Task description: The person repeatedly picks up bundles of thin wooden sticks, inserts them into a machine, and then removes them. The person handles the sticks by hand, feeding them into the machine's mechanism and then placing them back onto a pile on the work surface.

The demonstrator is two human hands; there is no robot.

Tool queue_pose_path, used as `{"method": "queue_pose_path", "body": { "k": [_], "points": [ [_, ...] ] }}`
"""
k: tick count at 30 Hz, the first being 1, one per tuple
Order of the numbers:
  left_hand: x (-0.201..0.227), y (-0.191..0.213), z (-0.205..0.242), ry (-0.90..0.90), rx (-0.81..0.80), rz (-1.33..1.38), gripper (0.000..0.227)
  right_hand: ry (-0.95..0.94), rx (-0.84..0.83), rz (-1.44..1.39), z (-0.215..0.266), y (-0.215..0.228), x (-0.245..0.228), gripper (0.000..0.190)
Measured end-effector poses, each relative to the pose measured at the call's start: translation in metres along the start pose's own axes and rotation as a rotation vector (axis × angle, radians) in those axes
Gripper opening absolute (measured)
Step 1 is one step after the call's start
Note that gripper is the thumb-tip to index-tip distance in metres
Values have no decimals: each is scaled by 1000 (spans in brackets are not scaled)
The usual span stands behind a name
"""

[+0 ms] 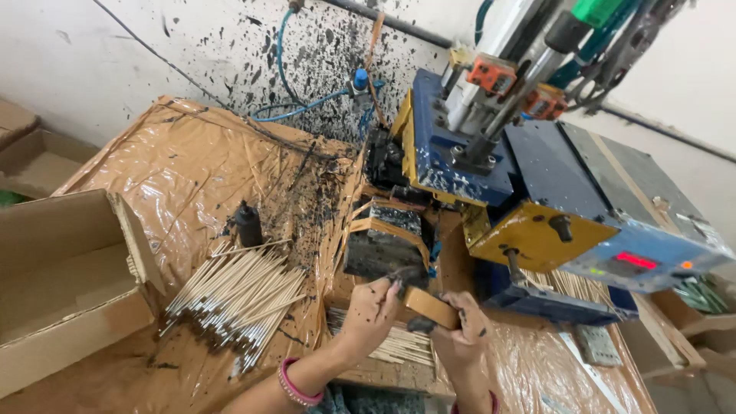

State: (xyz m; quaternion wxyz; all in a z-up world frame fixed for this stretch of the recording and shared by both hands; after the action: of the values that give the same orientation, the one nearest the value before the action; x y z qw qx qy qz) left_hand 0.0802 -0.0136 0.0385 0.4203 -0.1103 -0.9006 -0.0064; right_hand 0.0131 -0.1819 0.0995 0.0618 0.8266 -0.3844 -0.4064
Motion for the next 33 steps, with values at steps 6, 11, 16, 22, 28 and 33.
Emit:
{"method": "queue_pose_path", "body": {
  "k": [6,11,16,22,28,33],
  "points": [
    [-41,53,-51,145,93,-4,32,-101,175,-333,-17,-6,93,32],
    [-84,86,-88,541,268,415,38,-572,139,-1413,-7,-41,392,23],
    [-163,104,-116,474,439,582,36,-583,152,-938,-52,-32,409,29],
    [-167,90,-128,527,472,605,34,-623,78,-988,-87,-81,408,31],
    [-164,57,-125,662,542,792,32,-652,25,-1043,-102,-101,401,32],
    [-145,-22,-133,532,442,1133,70,-672,-13,-1079,-109,-111,390,34]
  ]
}}
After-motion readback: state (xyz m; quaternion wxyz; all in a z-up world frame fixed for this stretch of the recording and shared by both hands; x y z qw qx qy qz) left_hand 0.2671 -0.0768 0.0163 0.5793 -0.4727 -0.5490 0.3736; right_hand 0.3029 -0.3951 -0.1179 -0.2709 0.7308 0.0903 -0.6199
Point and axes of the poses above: each hand's wrist, its own z-axis away from the middle knuckle, its own y-axis out of the back of the hand, x = y × z, the point moved 9 cm from there along -z, towards the middle knuckle, and after that the axes turned 15 degrees about -y, right-handed, at the moved point
